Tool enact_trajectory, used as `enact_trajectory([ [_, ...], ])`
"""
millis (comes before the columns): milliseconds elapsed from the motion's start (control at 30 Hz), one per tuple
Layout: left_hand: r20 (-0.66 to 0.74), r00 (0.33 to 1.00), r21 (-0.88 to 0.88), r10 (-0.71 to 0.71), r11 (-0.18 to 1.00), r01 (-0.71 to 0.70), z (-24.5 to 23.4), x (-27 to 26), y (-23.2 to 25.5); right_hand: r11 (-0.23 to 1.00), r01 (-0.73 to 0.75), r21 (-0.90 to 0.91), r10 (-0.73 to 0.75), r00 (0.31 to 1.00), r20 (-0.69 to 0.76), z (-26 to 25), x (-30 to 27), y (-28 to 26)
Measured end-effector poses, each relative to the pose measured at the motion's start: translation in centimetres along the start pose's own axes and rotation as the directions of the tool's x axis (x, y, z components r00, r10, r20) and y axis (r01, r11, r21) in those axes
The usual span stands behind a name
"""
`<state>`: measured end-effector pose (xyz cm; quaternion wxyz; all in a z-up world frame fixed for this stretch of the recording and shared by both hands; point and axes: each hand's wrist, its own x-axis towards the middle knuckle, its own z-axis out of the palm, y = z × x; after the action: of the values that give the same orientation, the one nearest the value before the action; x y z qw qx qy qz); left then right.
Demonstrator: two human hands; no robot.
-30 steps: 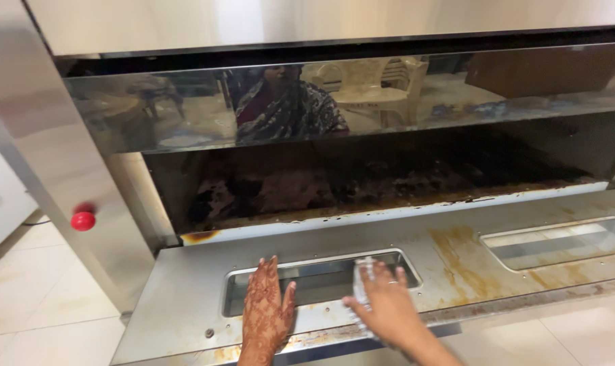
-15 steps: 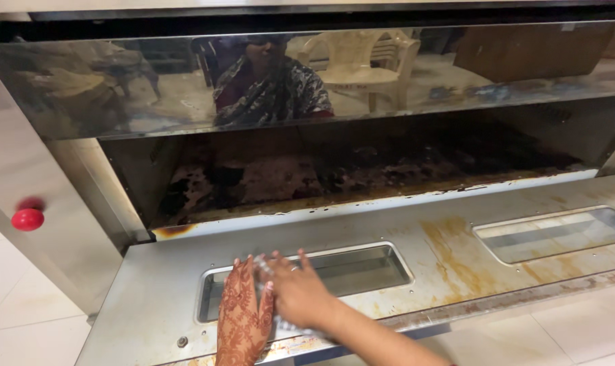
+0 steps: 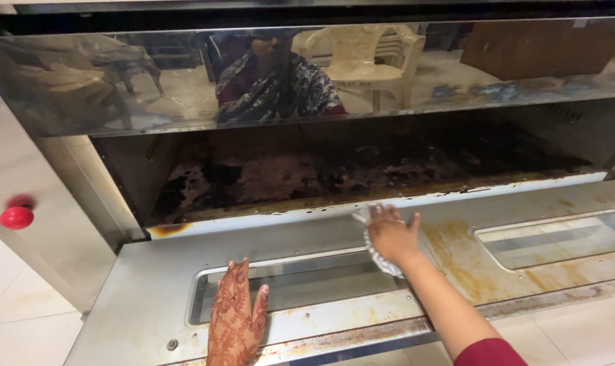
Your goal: The person wipes the lower metal panel and glass window of a commercial oven door using a striped cloth. They repeatedly rub the surface and edges, then wipe the upper glass panel and side frame.
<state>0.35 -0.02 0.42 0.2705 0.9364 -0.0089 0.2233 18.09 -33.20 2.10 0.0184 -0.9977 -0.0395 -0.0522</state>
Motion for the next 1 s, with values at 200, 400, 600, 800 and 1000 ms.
enact_trajectory([
  [200,0.032,0.998,0.048,-0.055,0.997,0.054,0.0,-0.2,0.3,0.981,-0.191,-0.044,0.187,0.979,-0.078,2.0,0.0,7.5],
  [400,-0.028,0.998,0.089,0.053,0.995,-0.05,0.5,-0.4,-0.3,0.961,-0.266,-0.079,0.237,0.934,-0.266,3.5,-5.1,18.3],
  [600,-0.042,0.991,0.157,0.13,0.98,-0.122,0.7,-0.4,0.1,0.954,-0.248,-0.168,0.18,0.923,-0.339,4.8,-11.1,21.1],
  [800,-0.057,0.988,0.048,0.146,0.989,-0.143,2.3,-0.4,3.3,0.997,-0.053,-0.052,0.04,0.973,-0.228,1.3,-14.1,9.8],
  [1000,0.049,0.964,0.043,0.26,0.964,-0.262,6.4,0.2,9.2,0.898,0.415,0.148,-0.343,0.868,-0.358,-1.6,-16.7,-2.0],
])
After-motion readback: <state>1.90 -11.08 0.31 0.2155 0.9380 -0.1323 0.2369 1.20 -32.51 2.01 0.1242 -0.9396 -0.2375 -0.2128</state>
